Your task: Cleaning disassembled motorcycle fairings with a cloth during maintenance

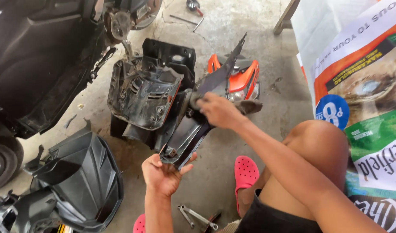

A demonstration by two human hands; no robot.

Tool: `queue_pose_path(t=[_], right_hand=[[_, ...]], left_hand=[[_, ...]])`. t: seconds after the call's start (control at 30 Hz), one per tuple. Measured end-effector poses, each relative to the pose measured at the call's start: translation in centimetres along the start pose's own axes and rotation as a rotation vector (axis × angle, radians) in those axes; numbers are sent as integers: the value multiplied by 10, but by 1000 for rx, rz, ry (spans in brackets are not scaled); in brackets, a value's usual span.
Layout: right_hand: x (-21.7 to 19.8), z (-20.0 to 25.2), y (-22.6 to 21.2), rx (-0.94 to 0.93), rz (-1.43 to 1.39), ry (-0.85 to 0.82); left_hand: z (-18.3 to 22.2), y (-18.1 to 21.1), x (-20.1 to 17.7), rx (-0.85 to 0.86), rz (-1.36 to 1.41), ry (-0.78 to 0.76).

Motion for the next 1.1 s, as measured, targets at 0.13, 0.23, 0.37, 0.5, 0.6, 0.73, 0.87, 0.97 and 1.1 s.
queue_pose_path(t=[0.13,0.23,0.37,0.5,0.6,0.73,0.87,0.97,1.1], right_hand=[[10,9,85,244,92,154],[2,15,144,643,131,411],[-27,-7,64,193,-66,276],[-10,-3,27,305,-19,-78],[14,10,96,704,50,34],[6,19,124,874,141,210],[8,10,63,372,-87,-40],[16,12,67,457,-88,-204],[36,32,159,668,78,135]], left_hand=[[10,-7,13,-24,7,-49],[17,-10,30,-22,2,-188],[21,-7,42,18,-22,-217],[14,-1,26,48,-2,-252],[9,-10,20,22,-31,-247],[10,-11,28,-7,-67,-381],[8,0,15,58,-106,-299],[12,10,6,66,-95,-300],[25,19,17,80,-197,-342]])
Point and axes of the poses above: each hand's wrist, its own z-axis away from the middle knuckle, its own x-axis out of the palm, y = z × x, the point moved 2 cm from there along -z, towards the middle knuckle, and after that the axes turned 6 degrees about -z, right-handed, at the moved point
